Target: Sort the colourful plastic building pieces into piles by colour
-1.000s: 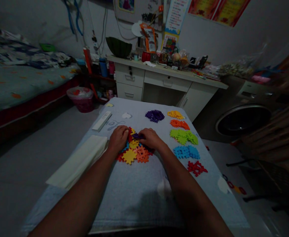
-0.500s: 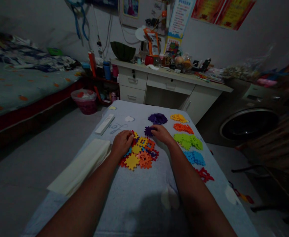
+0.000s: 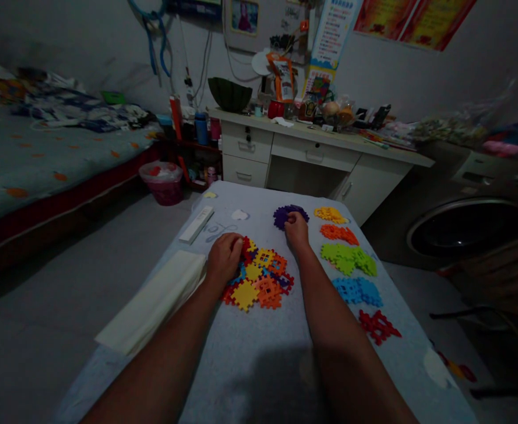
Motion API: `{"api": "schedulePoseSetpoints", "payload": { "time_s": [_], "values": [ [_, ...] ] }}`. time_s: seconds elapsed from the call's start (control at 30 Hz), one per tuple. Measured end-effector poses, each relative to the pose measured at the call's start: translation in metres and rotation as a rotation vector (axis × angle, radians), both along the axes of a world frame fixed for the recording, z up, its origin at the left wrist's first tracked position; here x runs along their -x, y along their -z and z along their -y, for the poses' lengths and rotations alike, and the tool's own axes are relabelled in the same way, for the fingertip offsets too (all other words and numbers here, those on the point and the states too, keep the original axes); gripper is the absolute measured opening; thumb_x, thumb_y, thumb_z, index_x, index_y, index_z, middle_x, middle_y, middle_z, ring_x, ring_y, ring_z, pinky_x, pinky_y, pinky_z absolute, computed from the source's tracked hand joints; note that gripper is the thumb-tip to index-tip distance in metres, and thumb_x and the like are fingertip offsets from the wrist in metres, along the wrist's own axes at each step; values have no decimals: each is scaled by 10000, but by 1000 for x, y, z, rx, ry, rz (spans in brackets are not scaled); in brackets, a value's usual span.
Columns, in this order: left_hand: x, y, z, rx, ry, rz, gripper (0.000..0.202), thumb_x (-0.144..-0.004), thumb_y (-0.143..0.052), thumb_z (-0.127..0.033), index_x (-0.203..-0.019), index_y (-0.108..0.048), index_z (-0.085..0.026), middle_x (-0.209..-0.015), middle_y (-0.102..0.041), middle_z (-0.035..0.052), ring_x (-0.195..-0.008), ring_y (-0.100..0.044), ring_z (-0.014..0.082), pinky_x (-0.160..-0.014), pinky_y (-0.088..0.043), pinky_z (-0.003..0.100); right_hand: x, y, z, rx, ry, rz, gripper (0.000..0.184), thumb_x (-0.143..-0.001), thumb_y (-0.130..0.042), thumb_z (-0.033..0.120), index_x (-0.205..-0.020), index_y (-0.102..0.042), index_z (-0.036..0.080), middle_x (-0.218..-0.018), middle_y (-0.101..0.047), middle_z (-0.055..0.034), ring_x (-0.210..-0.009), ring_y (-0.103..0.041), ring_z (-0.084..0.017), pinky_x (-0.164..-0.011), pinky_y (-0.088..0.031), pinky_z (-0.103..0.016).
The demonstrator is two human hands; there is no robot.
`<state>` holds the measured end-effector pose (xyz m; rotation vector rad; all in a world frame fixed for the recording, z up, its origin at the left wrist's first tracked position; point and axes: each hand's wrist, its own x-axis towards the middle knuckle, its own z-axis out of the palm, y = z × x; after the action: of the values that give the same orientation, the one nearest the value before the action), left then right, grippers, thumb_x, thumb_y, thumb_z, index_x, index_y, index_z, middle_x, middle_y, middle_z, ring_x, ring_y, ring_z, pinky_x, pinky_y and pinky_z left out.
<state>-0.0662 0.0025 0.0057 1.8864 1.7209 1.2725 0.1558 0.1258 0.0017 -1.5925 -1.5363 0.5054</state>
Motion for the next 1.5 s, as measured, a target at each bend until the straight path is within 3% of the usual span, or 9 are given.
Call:
{"api": "schedulePoseSetpoints", "payload": {
  "time_s": [0.2,0.4,0.47,0.67,0.77,0.9,1.07,1.33,1.5],
  "values": [
    [0,0,-1,-18,-9,-14,304,-932,-382,-348,-918,-644,-195,-976,-680,74,-973,-608,233,-927,-458,386,-3,1,5,-29,17,33,481,-760,-456,144,-1221,-587,96,-1216,-606,-174,-1089,-585,-238,-982,-453,-367],
    [0,1,-1,-23,-13,-6,287,-930,-388,-344,-926,-635,-198,-1007,-676,75,-1002,-601,237,-947,-449,389,-7,-15,13,-57,7,33,342,-756,-498,145,-1049,-669,104,-1081,-657,-150,-971,-617,-213,-931,-475,-348],
    [0,1,-1,-29,-13,-2,275,-924,-393,-337,-928,-630,-198,-1004,-673,75,-1005,-599,238,-957,-446,392,-10,-28,17,-5,-103,32,275,-752,-527,156,-976,-682,121,-972,-686,-103,-888,-627,-192,-857,-491,-319],
    [0,0,-1,-20,-37,52,255,-911,-408,-331,-942,-625,-201,-1026,-666,75,-1036,-598,241,-977,-453,392,-7,-65,35,386,-691,221,98,-716,-655,215,-777,-697,151,-689,-663,7,-622,-572,-115,-590,-422,-216],
    [0,2,-2,-9,-47,63,260,-910,-412,-334,-950,-630,-198,-1037,-667,78,-1044,-600,240,-987,-453,391,6,-69,43,496,-806,382,37,-677,-698,199,-694,-693,167,-629,-649,27,-581,-546,-102,-541,-375,-205],
    [1,3,-3,16,-60,66,266,-909,-409,-332,-961,-634,-199,-1049,-669,77,-1048,-603,239,-995,-455,395,24,-63,48,577,-782,575,51,-652,-721,167,-656,-674,183,-552,-610,46,-528,-515,-101,-522,-351,-216],
    [2,4,-4,37,-49,59,270,-902,-417,-345,-951,-639,-199,-1042,-672,79,-1041,-607,239,-978,-461,387,27,-58,48,510,-730,599,180,-655,-714,130,-825,-689,184,-690,-651,35,-600,-544,-113,-557,-374,-220],
    [2,8,-5,50,-19,14,258,-891,-424,-324,-955,-640,-197,-1016,-680,79,-988,-613,235,-929,-470,393,8,-63,40,343,-802,207,67,-676,-645,155,-742,-634,150,-685,-599,37,-653,-521,-103,-635,-387,-219],
    [1,11,-7,65,12,-100,230,-878,-455,-330,-928,-641,-204,-974,-679,78,-939,-613,241,-868,-477,394,-2,-72,38,145,-582,19,142,-672,-672,264,-767,-651,160,-567,-428,83,-550,-384,-81,-548,-294,-211]
  ]
}}
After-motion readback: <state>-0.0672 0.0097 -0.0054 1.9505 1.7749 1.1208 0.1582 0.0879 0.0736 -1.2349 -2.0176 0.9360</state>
